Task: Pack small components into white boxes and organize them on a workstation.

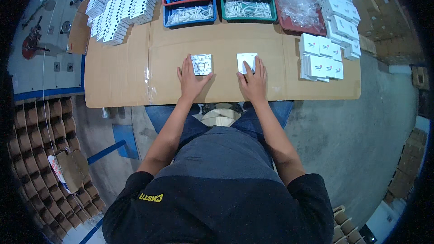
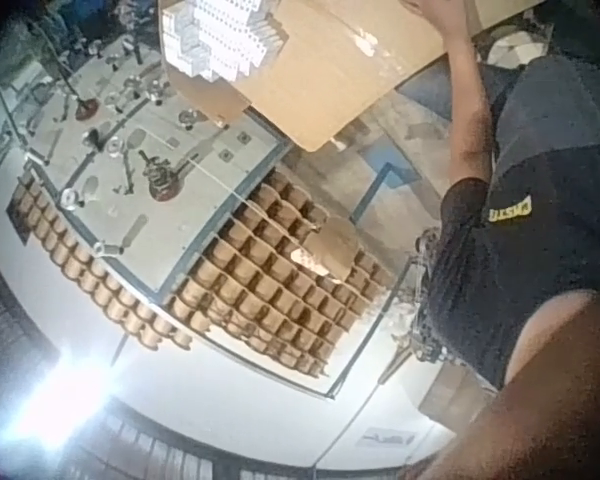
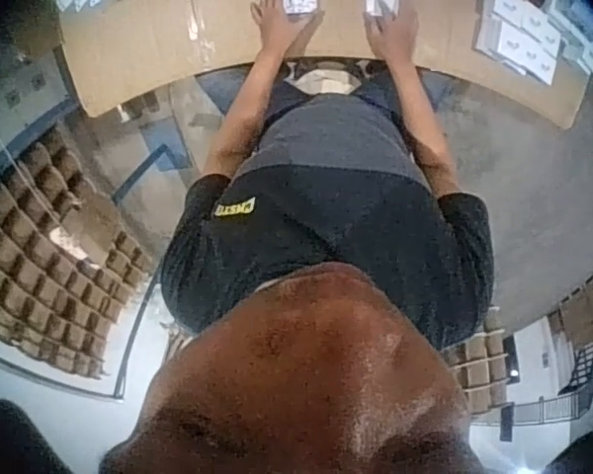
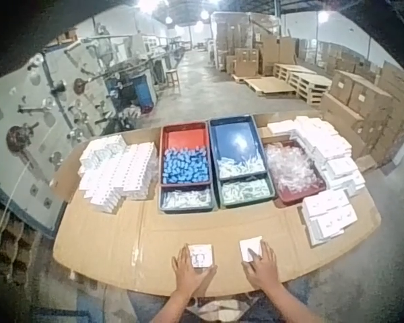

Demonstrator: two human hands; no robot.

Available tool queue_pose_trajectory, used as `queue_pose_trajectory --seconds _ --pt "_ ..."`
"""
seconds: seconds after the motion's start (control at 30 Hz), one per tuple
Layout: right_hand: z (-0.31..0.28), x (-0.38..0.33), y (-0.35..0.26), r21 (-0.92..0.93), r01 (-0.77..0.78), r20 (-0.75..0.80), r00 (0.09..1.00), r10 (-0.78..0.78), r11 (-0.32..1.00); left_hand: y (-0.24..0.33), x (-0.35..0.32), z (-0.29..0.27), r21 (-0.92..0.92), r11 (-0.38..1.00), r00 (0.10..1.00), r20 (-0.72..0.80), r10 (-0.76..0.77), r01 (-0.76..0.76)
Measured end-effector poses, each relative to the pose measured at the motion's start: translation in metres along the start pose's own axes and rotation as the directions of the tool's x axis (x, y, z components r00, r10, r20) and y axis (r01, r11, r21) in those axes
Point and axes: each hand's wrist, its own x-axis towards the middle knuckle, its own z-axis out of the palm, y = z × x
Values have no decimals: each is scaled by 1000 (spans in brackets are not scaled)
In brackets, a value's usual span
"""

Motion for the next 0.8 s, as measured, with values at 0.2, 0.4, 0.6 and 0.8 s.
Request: queue_pose_trajectory --seconds 0.2,0.4,0.6,0.8 --pt "-7 2 2 27 8 -78 997 -6 1000 -1 3 -1 -99 994 997 -69 40 -47" --pt "-11 -10 -1 89 72 -102 993 -63 993 1 -13 -6 33 993 991 -64 114 -112" --pt "-30 0 -1 131 21 -172 985 2 991 3 -15 -2 108 994 996 -76 39 -30" --pt "-66 52 21 80 -20 -288 957 43 997 7 -11 2 84 995 996 -79 -43 50"
